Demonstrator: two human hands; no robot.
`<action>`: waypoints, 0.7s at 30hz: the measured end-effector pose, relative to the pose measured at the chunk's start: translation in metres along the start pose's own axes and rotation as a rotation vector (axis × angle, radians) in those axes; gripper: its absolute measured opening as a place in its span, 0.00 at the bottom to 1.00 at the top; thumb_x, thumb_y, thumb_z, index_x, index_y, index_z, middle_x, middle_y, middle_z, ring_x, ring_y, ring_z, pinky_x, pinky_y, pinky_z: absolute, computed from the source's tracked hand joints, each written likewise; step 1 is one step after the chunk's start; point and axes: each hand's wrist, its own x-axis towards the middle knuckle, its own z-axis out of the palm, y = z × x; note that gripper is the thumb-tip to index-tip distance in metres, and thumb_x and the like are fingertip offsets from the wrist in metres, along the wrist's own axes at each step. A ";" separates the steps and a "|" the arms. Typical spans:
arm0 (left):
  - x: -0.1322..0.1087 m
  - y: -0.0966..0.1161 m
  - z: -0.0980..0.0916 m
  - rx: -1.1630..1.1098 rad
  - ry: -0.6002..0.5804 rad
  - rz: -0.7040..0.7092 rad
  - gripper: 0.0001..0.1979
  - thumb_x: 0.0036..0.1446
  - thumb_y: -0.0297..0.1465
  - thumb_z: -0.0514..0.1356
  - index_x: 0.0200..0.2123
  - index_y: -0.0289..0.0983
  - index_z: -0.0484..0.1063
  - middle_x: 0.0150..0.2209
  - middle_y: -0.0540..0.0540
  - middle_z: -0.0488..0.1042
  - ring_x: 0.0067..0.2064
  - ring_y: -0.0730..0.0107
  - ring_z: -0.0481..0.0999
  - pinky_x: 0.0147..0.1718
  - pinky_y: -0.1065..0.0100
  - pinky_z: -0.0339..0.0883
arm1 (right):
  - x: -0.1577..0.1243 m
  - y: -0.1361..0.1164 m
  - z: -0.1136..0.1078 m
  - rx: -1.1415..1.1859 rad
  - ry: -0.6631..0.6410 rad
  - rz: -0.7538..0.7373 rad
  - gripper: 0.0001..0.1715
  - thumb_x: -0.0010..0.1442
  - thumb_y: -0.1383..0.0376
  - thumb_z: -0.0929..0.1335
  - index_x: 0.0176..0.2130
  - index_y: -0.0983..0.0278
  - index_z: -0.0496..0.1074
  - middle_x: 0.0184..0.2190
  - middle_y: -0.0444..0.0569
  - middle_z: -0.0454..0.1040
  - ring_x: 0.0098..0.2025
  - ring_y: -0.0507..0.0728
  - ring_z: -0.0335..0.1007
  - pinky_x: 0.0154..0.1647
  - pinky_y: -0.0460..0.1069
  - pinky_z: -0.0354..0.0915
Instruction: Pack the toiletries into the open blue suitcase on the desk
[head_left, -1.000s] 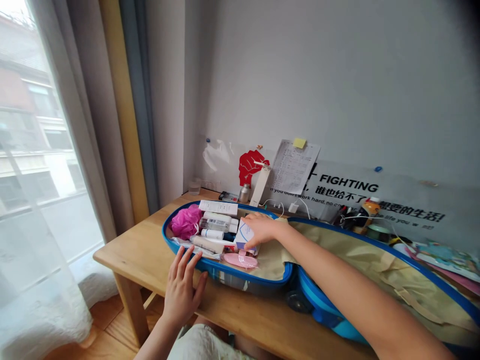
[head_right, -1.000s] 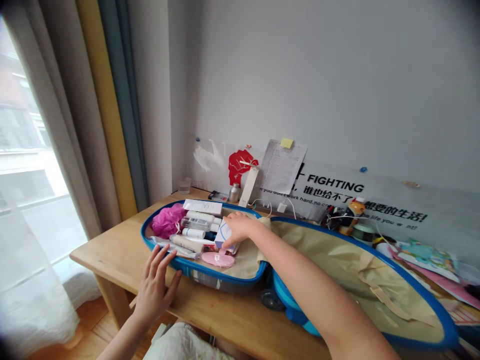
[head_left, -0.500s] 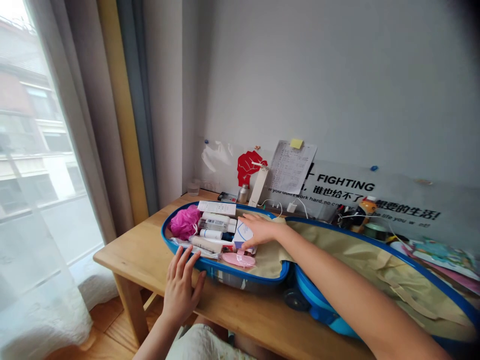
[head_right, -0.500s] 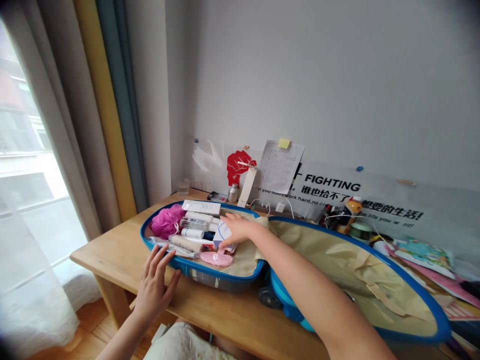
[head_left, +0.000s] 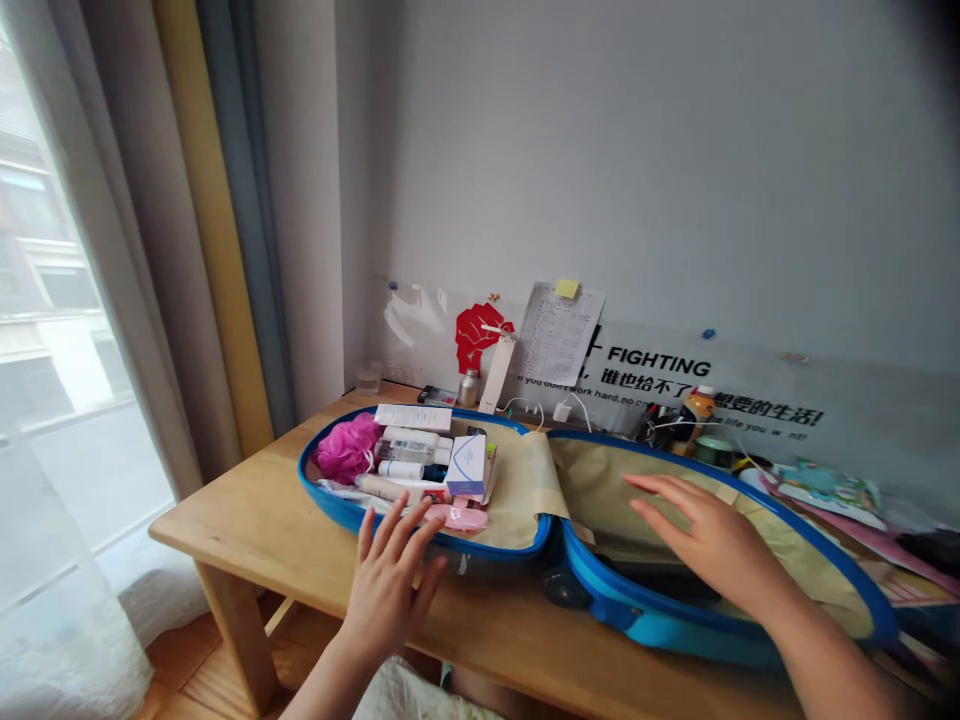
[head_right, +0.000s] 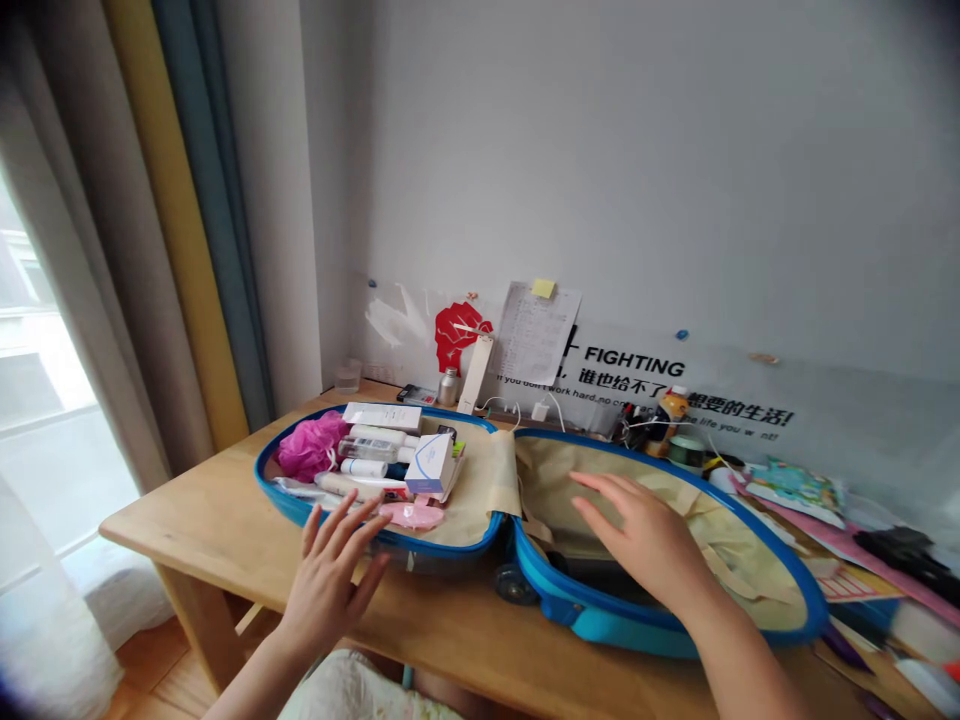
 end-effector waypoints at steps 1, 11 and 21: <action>0.006 0.009 0.002 -0.023 -0.005 0.030 0.19 0.63 0.32 0.55 0.56 0.44 0.70 0.59 0.45 0.73 0.66 0.58 0.62 0.69 0.54 0.35 | -0.014 0.015 -0.002 -0.018 0.023 0.068 0.26 0.61 0.45 0.60 0.48 0.53 0.75 0.50 0.50 0.78 0.50 0.64 0.76 0.48 0.58 0.73; 0.018 0.032 0.015 -0.064 0.009 0.117 0.16 0.63 0.31 0.56 0.53 0.45 0.73 0.51 0.49 0.78 0.57 0.62 0.73 0.69 0.57 0.33 | -0.069 0.101 -0.006 0.000 -0.151 0.193 0.26 0.57 0.44 0.62 0.42 0.55 0.77 0.48 0.53 0.79 0.55 0.66 0.74 0.60 0.62 0.67; 0.006 0.022 0.011 -0.036 -0.002 0.101 0.23 0.62 0.31 0.56 0.61 0.45 0.67 0.58 0.46 0.74 0.62 0.59 0.68 0.69 0.55 0.37 | -0.003 0.077 0.020 -0.029 -0.690 0.127 0.29 0.34 0.71 0.69 0.39 0.56 0.79 0.43 0.50 0.80 0.46 0.64 0.77 0.49 0.55 0.71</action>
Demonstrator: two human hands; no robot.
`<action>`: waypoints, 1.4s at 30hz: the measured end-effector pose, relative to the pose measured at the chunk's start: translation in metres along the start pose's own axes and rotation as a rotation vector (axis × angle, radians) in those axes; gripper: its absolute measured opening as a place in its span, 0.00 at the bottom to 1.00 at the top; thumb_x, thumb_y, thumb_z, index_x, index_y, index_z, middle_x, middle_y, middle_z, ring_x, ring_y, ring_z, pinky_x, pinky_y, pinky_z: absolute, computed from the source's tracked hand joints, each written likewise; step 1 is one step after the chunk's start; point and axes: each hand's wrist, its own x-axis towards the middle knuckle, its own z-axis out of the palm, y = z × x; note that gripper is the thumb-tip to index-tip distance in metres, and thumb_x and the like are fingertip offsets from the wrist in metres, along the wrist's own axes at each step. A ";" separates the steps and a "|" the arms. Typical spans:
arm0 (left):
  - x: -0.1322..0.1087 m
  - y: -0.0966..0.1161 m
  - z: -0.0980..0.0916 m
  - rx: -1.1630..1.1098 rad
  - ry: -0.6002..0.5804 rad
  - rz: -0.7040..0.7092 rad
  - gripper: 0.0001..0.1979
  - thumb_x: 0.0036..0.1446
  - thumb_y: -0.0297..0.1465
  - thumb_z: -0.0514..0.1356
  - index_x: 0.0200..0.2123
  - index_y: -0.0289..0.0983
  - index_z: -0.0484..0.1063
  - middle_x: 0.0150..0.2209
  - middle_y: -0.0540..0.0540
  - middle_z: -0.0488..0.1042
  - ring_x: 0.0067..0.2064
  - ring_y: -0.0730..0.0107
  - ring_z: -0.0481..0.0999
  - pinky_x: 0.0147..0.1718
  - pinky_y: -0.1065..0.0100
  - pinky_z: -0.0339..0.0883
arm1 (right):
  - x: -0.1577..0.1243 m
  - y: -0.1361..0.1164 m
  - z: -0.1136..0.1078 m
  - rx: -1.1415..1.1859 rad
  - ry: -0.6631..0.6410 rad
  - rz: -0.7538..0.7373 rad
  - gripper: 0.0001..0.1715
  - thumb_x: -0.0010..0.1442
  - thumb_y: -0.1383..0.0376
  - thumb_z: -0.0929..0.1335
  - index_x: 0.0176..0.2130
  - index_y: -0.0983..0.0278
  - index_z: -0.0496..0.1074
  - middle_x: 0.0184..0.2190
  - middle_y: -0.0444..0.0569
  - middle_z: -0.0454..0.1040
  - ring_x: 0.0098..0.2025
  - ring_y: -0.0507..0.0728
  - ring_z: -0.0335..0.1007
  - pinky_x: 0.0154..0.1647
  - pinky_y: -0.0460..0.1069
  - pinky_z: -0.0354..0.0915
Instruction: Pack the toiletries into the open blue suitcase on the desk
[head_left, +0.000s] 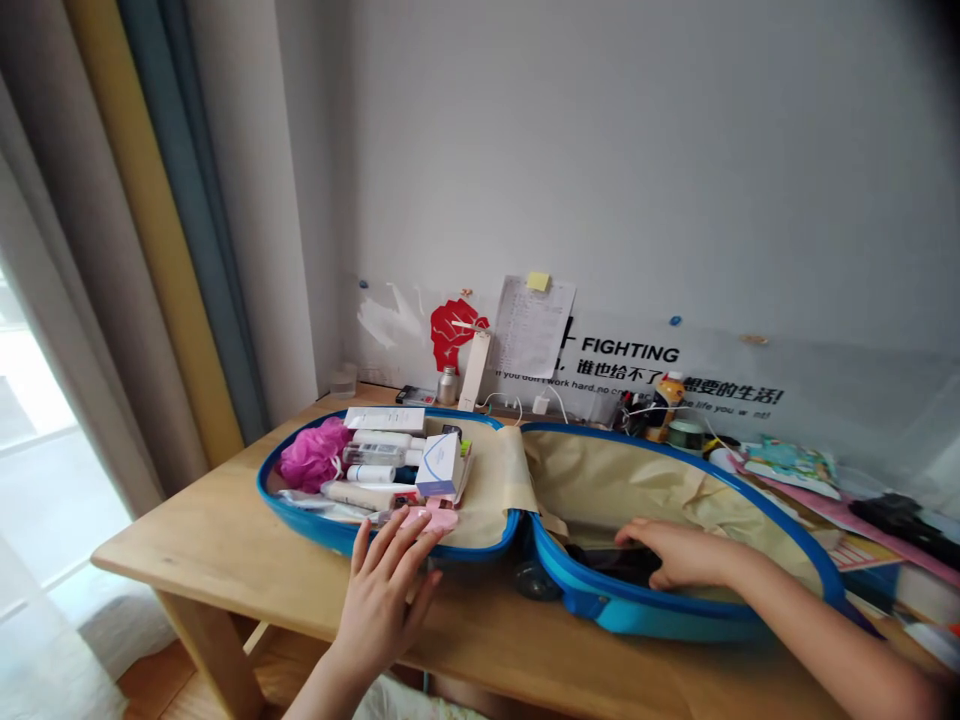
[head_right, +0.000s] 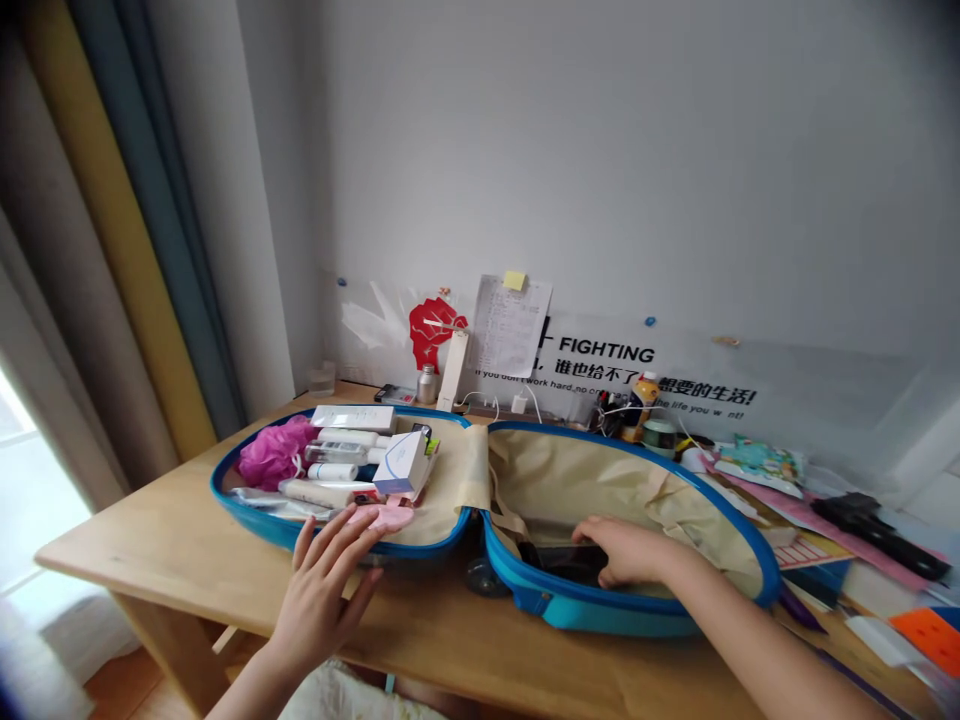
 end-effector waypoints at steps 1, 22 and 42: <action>-0.003 -0.004 -0.001 0.000 0.008 -0.016 0.24 0.62 0.31 0.56 0.62 0.45 0.66 0.58 0.45 0.74 0.62 0.59 0.67 0.69 0.55 0.37 | 0.002 -0.001 0.003 -0.001 0.006 0.008 0.28 0.34 0.72 0.69 0.38 0.55 0.79 0.41 0.49 0.80 0.44 0.63 0.78 0.47 0.54 0.71; -0.039 -0.056 -0.010 0.022 0.093 -0.239 0.27 0.63 0.31 0.55 0.66 0.46 0.59 0.60 0.43 0.71 0.66 0.56 0.63 0.68 0.51 0.42 | 0.017 -0.150 -0.054 0.316 0.278 -0.320 0.30 0.55 0.49 0.66 0.54 0.59 0.70 0.50 0.51 0.77 0.49 0.61 0.75 0.51 0.56 0.70; 0.019 -0.097 -0.021 0.068 -0.050 -0.153 0.23 0.67 0.38 0.49 0.63 0.42 0.66 0.63 0.45 0.68 0.67 0.57 0.61 0.68 0.54 0.41 | 0.093 -0.288 0.010 0.026 0.199 -0.550 0.29 0.64 0.51 0.63 0.57 0.64 0.72 0.59 0.55 0.71 0.62 0.64 0.66 0.63 0.57 0.61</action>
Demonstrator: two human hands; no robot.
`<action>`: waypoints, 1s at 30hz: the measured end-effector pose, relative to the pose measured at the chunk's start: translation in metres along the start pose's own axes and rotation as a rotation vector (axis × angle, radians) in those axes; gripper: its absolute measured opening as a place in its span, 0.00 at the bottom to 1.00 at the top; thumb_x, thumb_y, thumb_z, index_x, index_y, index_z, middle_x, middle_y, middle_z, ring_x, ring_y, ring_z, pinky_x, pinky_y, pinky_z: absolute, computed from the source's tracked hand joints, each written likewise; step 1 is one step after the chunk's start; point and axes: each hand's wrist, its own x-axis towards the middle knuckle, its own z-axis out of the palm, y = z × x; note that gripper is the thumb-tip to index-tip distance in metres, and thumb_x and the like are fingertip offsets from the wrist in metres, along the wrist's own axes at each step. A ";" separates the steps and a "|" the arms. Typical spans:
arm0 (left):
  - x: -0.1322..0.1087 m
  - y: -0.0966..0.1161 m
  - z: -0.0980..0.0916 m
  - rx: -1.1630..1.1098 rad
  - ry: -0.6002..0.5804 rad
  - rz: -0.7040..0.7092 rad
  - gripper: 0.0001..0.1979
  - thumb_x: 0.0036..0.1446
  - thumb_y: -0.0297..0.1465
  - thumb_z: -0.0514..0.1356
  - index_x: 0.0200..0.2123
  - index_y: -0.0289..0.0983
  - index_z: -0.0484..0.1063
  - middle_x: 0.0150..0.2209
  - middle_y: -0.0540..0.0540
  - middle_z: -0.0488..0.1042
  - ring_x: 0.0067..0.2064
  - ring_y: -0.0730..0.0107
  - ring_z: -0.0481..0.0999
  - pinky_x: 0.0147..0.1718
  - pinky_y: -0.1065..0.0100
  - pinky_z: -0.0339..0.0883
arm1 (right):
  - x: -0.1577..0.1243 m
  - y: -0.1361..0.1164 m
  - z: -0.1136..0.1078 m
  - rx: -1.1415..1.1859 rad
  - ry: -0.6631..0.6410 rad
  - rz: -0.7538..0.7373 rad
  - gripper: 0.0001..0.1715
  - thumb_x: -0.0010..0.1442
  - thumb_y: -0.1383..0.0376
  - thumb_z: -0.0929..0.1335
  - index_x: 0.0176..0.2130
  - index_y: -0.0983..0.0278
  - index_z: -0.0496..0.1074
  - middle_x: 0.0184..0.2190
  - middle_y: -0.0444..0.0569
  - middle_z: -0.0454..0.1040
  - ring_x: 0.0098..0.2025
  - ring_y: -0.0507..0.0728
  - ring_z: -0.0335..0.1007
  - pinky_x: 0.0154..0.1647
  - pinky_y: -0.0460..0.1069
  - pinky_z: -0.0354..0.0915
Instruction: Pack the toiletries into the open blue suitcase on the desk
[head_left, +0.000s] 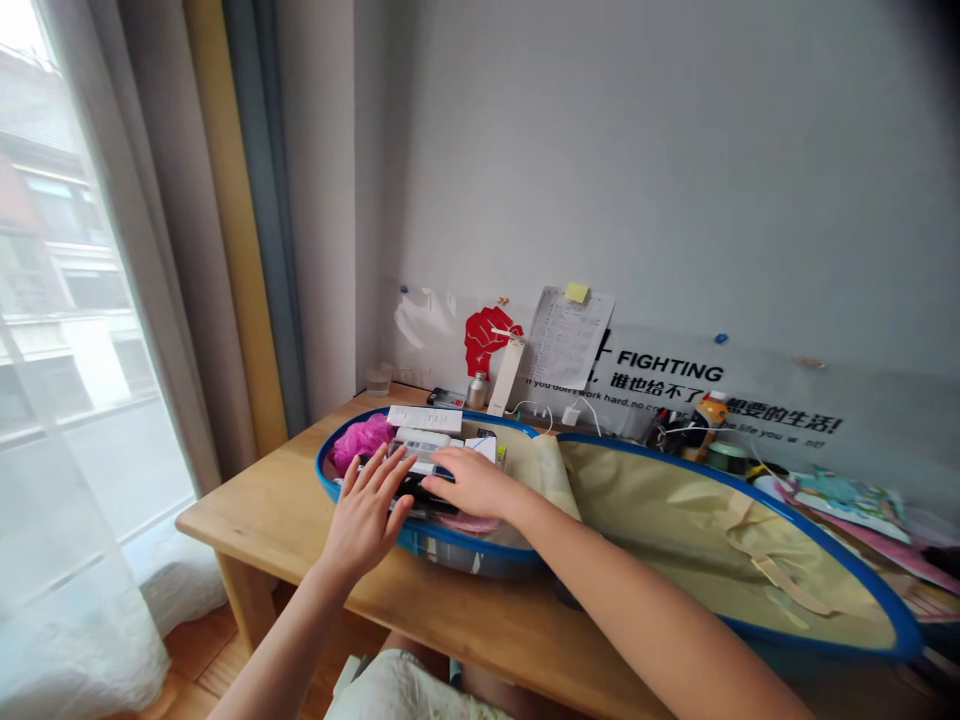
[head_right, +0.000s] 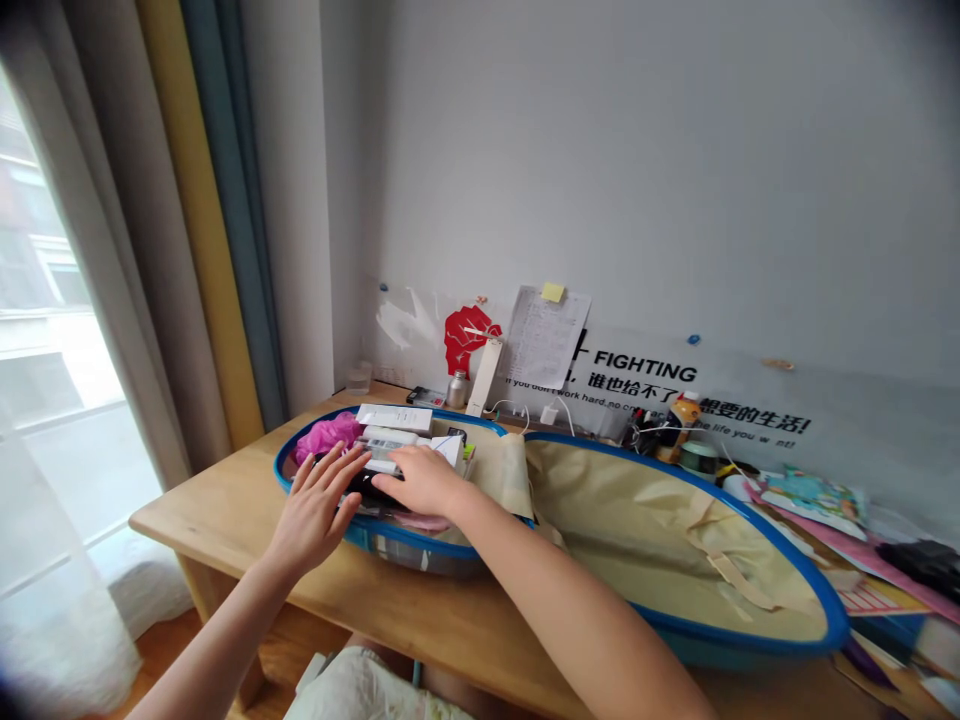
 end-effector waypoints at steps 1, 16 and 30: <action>0.003 0.001 0.000 0.004 -0.014 0.018 0.23 0.67 0.38 0.49 0.62 0.42 0.67 0.63 0.46 0.68 0.66 0.57 0.62 0.68 0.54 0.41 | -0.007 0.004 -0.007 -0.002 0.019 0.017 0.30 0.64 0.51 0.62 0.58 0.65 0.70 0.61 0.56 0.70 0.63 0.64 0.64 0.65 0.57 0.59; 0.013 0.019 -0.003 -0.082 -0.228 0.056 0.20 0.66 0.42 0.51 0.56 0.42 0.71 0.52 0.44 0.76 0.53 0.56 0.74 0.63 0.50 0.55 | -0.261 0.165 -0.028 -0.264 0.596 0.497 0.32 0.63 0.42 0.56 0.39 0.57 0.79 0.40 0.50 0.82 0.42 0.62 0.80 0.41 0.54 0.74; 0.018 0.081 0.008 -0.230 -0.290 0.472 0.18 0.68 0.42 0.54 0.58 0.49 0.70 0.57 0.50 0.75 0.63 0.64 0.67 0.68 0.56 0.47 | -0.312 0.187 -0.003 -0.606 0.810 0.010 0.21 0.66 0.51 0.62 0.32 0.56 0.78 0.31 0.42 0.82 0.33 0.54 0.78 0.38 0.52 0.64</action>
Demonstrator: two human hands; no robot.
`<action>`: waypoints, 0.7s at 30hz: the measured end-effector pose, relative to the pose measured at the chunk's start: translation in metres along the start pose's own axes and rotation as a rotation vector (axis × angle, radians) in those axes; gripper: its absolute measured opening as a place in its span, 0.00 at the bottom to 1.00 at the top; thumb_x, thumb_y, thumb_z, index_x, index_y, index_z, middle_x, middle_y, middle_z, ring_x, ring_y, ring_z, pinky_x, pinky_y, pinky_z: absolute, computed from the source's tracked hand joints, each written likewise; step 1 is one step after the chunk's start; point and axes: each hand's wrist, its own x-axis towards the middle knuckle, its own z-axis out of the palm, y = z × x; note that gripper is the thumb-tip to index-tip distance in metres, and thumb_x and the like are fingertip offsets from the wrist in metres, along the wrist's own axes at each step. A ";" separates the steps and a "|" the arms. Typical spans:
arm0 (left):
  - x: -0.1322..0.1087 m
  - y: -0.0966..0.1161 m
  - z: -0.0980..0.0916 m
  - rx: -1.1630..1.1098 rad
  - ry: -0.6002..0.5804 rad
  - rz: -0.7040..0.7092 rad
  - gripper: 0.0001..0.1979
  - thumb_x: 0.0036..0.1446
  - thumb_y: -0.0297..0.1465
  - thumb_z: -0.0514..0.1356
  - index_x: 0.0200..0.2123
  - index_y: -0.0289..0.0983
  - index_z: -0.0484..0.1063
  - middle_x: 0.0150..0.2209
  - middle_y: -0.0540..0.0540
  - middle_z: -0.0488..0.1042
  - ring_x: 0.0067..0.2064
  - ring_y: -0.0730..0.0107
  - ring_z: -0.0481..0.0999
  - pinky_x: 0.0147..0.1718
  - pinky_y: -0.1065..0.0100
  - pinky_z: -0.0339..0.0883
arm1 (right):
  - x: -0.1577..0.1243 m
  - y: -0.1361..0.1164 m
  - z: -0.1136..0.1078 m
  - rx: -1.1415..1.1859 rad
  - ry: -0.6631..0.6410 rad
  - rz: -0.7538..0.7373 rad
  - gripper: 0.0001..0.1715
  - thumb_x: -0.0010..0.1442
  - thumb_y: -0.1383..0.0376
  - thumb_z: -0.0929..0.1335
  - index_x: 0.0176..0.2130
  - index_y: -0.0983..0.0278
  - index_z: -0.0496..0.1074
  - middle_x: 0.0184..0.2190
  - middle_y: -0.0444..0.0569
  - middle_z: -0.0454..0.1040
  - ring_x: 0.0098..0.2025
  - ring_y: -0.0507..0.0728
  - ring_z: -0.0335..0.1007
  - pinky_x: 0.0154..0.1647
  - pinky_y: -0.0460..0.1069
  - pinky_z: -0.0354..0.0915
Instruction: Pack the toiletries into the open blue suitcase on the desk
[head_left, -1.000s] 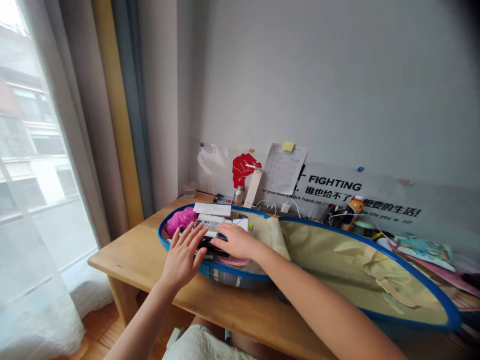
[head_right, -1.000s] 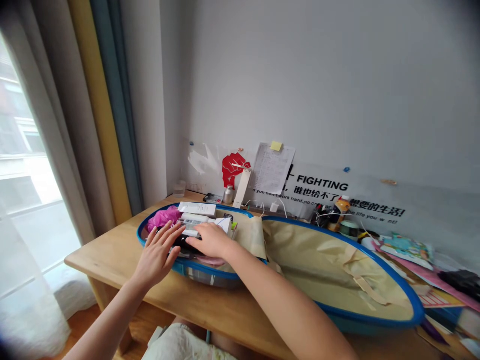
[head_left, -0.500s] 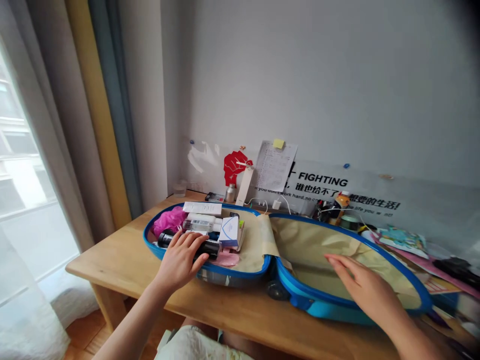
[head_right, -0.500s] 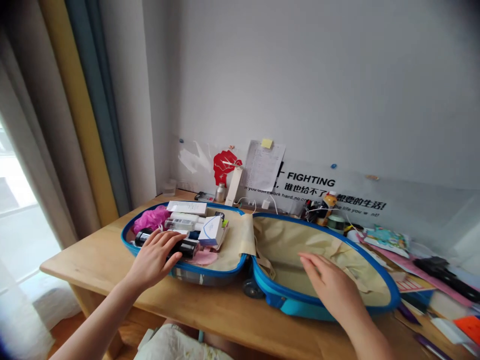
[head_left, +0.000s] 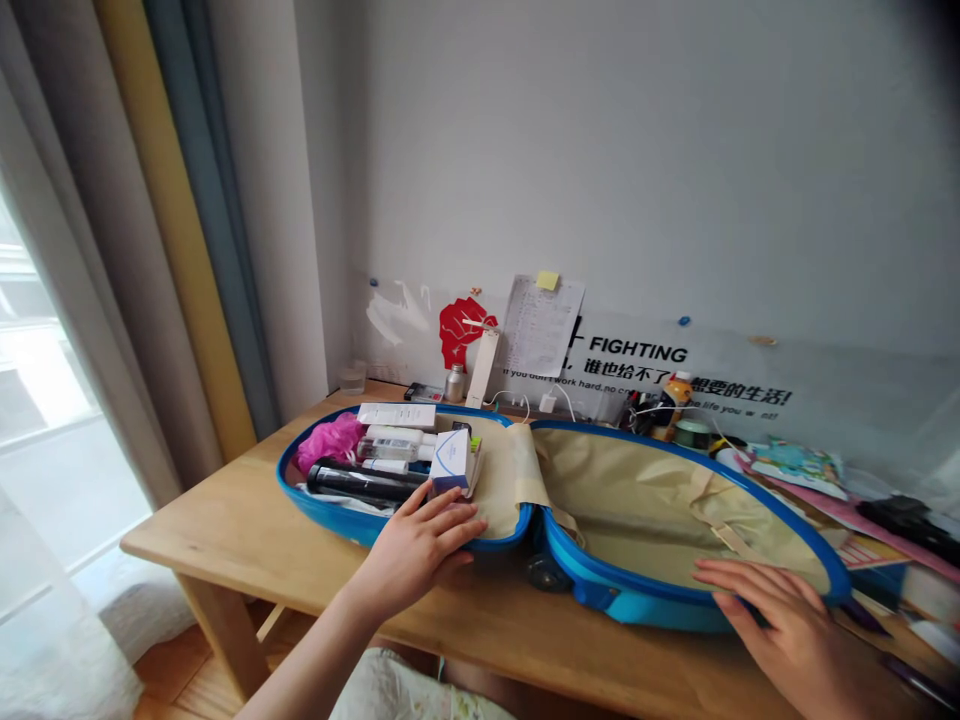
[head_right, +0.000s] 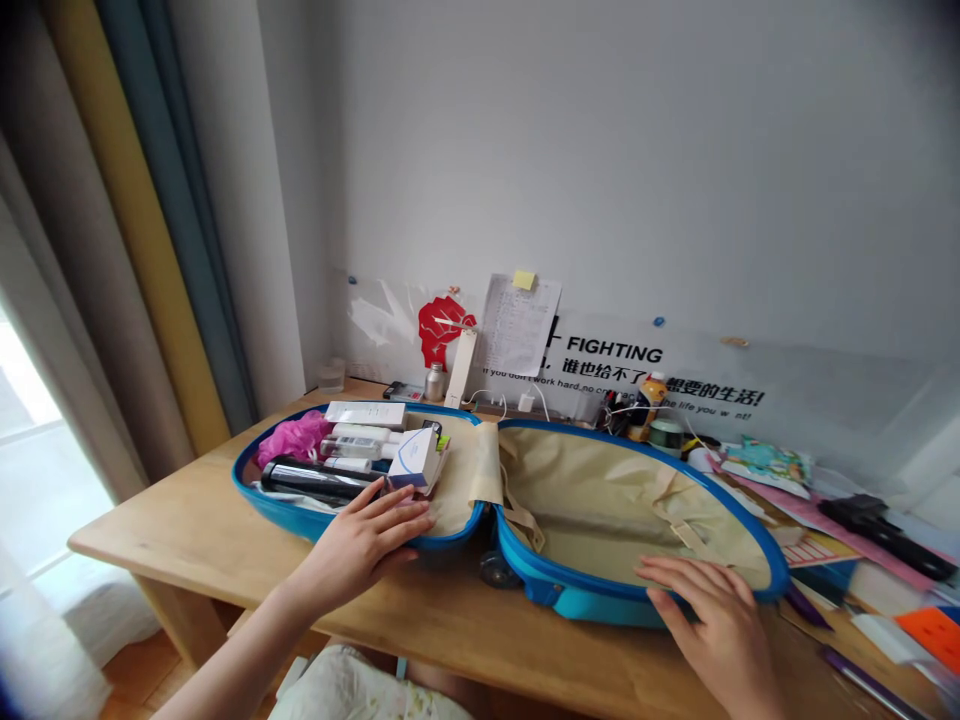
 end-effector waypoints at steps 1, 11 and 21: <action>0.001 0.001 0.002 -0.022 -0.004 -0.002 0.17 0.68 0.40 0.53 0.57 0.49 0.71 0.56 0.51 0.76 0.63 0.65 0.68 0.68 0.56 0.47 | 0.000 -0.001 0.000 0.003 -0.004 -0.008 0.21 0.65 0.48 0.63 0.33 0.55 0.78 0.32 0.42 0.82 0.33 0.55 0.78 0.39 0.52 0.63; -0.007 -0.008 -0.002 -0.073 -0.014 0.000 0.13 0.69 0.37 0.54 0.52 0.46 0.74 0.53 0.50 0.78 0.60 0.67 0.72 0.69 0.57 0.47 | -0.004 -0.009 0.009 0.081 0.033 0.100 0.28 0.60 0.40 0.64 0.24 0.57 0.71 0.21 0.42 0.75 0.26 0.55 0.73 0.37 0.53 0.61; -0.045 -0.050 -0.025 0.030 -0.042 -0.067 0.15 0.69 0.35 0.52 0.54 0.46 0.73 0.56 0.50 0.76 0.60 0.68 0.72 0.69 0.58 0.42 | 0.038 -0.075 0.023 0.112 0.068 0.071 0.23 0.64 0.47 0.65 0.25 0.58 0.70 0.21 0.39 0.75 0.26 0.52 0.71 0.41 0.51 0.56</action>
